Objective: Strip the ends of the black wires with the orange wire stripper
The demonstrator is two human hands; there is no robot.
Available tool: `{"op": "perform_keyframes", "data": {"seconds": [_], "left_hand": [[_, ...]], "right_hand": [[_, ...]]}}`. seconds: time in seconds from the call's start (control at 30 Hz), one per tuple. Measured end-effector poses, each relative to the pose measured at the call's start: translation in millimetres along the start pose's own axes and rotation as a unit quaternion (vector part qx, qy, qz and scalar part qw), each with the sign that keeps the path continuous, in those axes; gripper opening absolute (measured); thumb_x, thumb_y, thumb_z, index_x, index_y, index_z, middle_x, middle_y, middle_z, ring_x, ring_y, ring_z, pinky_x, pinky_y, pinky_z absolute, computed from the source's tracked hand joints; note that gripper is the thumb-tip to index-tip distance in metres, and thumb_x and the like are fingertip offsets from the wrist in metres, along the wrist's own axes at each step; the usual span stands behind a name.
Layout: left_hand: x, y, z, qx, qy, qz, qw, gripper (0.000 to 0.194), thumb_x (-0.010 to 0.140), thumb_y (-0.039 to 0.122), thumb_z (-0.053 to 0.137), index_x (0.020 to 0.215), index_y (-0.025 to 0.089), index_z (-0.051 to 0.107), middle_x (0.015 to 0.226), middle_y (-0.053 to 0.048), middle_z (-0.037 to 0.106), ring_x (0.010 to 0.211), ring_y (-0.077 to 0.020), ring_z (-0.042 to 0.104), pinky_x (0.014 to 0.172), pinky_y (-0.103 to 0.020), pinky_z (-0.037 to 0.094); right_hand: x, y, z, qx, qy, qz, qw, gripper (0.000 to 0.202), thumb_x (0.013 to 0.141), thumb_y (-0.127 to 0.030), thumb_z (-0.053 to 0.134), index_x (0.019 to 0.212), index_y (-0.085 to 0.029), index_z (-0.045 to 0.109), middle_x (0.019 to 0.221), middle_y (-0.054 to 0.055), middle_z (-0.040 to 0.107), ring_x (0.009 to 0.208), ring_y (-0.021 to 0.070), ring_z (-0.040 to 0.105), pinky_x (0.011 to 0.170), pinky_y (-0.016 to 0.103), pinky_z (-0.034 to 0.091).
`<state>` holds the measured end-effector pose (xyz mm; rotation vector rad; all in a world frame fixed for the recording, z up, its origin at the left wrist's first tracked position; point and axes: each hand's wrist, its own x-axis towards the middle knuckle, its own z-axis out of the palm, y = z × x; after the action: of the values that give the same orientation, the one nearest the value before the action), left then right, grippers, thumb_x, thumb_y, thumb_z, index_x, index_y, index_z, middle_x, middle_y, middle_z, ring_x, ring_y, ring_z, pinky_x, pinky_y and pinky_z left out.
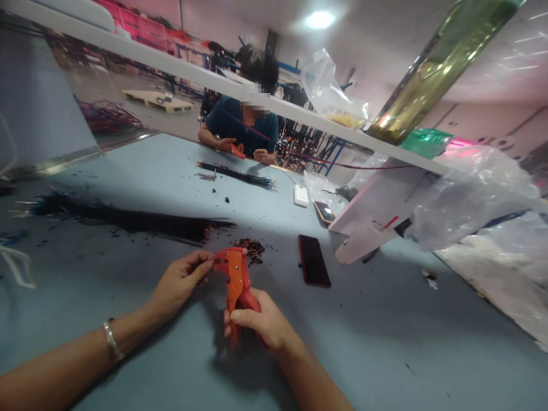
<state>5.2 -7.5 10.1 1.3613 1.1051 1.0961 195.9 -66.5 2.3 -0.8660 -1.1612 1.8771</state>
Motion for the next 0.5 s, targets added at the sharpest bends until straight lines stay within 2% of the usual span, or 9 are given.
{"op": "perform_keyframes", "data": {"seconds": [0.2,0.5], "left_hand": [[0.2,-2.3,-0.7,0.001,-0.005,-0.004,1.000,0.025,0.078,0.041,0.058,0.081,0.017,0.061,0.060,0.006,0.049,0.053,-0.0094,0.043,0.053,-0.021,0.036],[0.4,-1.9,0.1,-0.013,-0.004,-0.015,1.000,0.025,0.077,0.042,0.059,0.081,0.017,0.060,0.061,0.005,0.050,0.051,-0.0092,0.043,0.052,-0.021,0.037]], "right_hand": [[-1.4,1.1,1.4,-0.004,0.021,-0.001,1.000,0.037,0.073,-0.039,0.072,0.094,-0.011,0.058,0.076,0.004,0.061,0.061,0.0146,0.062,0.052,0.025,0.050],[0.2,2.2,5.4,-0.032,0.041,-0.023,0.998,0.037,0.073,-0.041,0.072,0.089,-0.012,0.056,0.070,0.002,0.060,0.051,0.0130,0.059,0.043,0.022,0.047]]}}
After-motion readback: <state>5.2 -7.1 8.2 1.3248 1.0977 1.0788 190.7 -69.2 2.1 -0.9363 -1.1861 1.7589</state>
